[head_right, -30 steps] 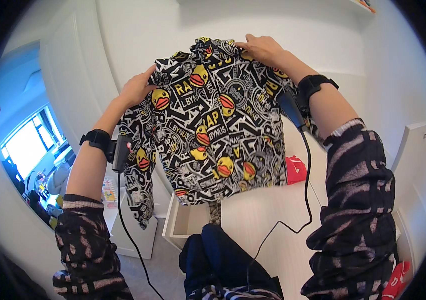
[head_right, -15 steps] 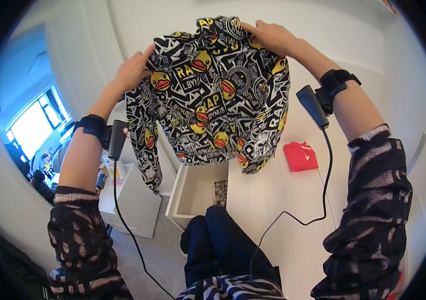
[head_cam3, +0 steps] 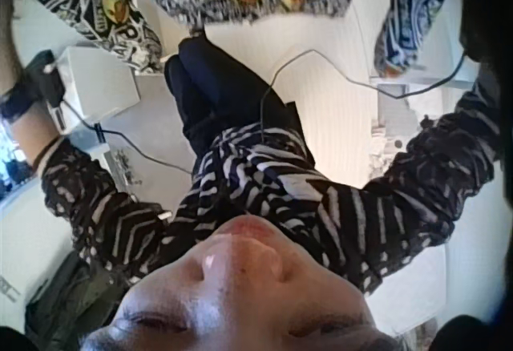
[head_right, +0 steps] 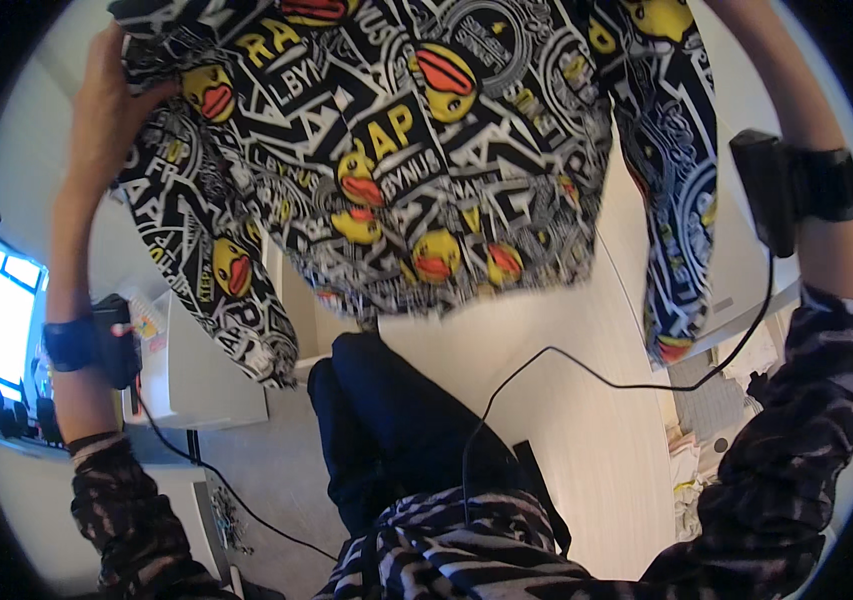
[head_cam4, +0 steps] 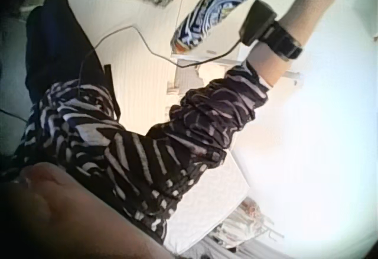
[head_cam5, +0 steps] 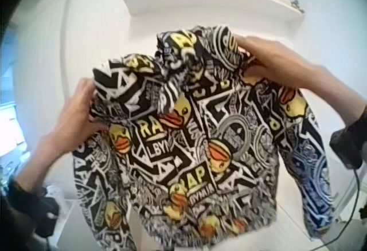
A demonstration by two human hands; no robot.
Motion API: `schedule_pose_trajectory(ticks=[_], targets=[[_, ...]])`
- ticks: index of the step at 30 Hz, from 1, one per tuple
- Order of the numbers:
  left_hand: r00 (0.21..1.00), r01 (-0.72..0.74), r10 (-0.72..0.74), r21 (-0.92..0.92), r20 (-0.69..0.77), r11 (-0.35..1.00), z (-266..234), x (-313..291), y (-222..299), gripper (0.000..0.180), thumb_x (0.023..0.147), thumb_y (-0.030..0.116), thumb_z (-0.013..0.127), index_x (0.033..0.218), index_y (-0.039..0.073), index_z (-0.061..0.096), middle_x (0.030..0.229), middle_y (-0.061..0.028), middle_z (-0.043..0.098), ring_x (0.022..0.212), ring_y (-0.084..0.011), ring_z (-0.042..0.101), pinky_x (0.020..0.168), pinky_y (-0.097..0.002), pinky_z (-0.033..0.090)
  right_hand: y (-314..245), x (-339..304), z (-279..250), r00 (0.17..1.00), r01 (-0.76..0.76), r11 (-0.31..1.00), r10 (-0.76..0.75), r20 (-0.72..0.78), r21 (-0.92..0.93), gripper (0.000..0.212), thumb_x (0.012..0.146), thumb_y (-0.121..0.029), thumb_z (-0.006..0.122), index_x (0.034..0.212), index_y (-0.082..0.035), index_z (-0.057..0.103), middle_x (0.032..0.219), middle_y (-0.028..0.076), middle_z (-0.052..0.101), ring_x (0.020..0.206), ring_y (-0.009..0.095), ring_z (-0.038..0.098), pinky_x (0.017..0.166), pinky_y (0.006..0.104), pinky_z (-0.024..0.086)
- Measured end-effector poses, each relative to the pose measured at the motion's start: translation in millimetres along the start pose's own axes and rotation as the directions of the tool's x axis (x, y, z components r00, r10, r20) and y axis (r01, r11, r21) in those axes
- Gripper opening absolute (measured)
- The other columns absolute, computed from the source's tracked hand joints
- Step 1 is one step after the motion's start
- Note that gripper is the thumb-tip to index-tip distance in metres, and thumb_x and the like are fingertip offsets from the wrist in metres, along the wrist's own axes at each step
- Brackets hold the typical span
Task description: The person folds a patterned hoodie and a red garment on a white surface, then places them into a drawer. They open another drawer and briefly handle items inside.
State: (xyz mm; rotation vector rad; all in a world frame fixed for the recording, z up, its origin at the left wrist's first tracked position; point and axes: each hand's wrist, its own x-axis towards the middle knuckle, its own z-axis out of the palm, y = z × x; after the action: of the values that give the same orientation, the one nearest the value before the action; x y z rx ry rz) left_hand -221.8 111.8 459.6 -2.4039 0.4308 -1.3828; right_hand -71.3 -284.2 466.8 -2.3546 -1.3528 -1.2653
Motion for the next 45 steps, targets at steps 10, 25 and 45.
schedule_pose_trajectory(ticks=[10, 25, 45], targets=[[0.158, 0.501, -0.233, 0.126, 0.96, 0.856, 219, -96, -6, 0.099, 0.07, 0.025, 0.077, 0.147, 0.023, 0.014, 0.146, -0.03, 0.018, 0.125, -0.0459, 0.037, 0.103, -0.0495, 0.035, 40, -65, 174, 0.25, -0.387, 0.802, 0.566, 0.786, -0.454, 0.045, 0.071, -0.023, 0.074, 0.111, -0.01, 0.062, 0.107, 0.016, 0.064, 0.101, 0.033, 0.061, 0.086, 0.0425, 0.049], [-0.308, 0.895, -0.193, 0.353, 0.932, 0.273, 178, -305, 78, 0.031, 0.058, 0.006, 0.069, 0.084, -0.01, 0.062, 0.082, -0.0262, 0.064, 0.068, -0.035, 0.066, 0.052, -0.0419, 0.055, -124, -290, 137, -0.275, -0.745, 0.333, 0.636, 0.721, -0.578, 0.068, 0.071, -0.012, 0.067, 0.132, -0.01, 0.036, 0.105, 0.028, 0.059, 0.097, 0.042, 0.06, 0.084, 0.0511, 0.047], [-0.307, 0.626, -0.168, 0.066, 0.937, -0.777, 144, -319, -73, 0.036, 0.094, 0.023, 0.053, 0.124, 0.009, 0.04, 0.114, -0.0124, 0.059, 0.096, -0.0332, 0.063, 0.079, -0.0625, 0.047, -250, -237, 138, 0.686, -0.526, 0.732, 0.065, 0.725, 0.433, 0.047, 0.074, -0.024, 0.069, 0.117, -0.01, 0.056, 0.102, 0.012, 0.061, 0.092, 0.03, 0.059, 0.08, 0.0401, 0.048]])
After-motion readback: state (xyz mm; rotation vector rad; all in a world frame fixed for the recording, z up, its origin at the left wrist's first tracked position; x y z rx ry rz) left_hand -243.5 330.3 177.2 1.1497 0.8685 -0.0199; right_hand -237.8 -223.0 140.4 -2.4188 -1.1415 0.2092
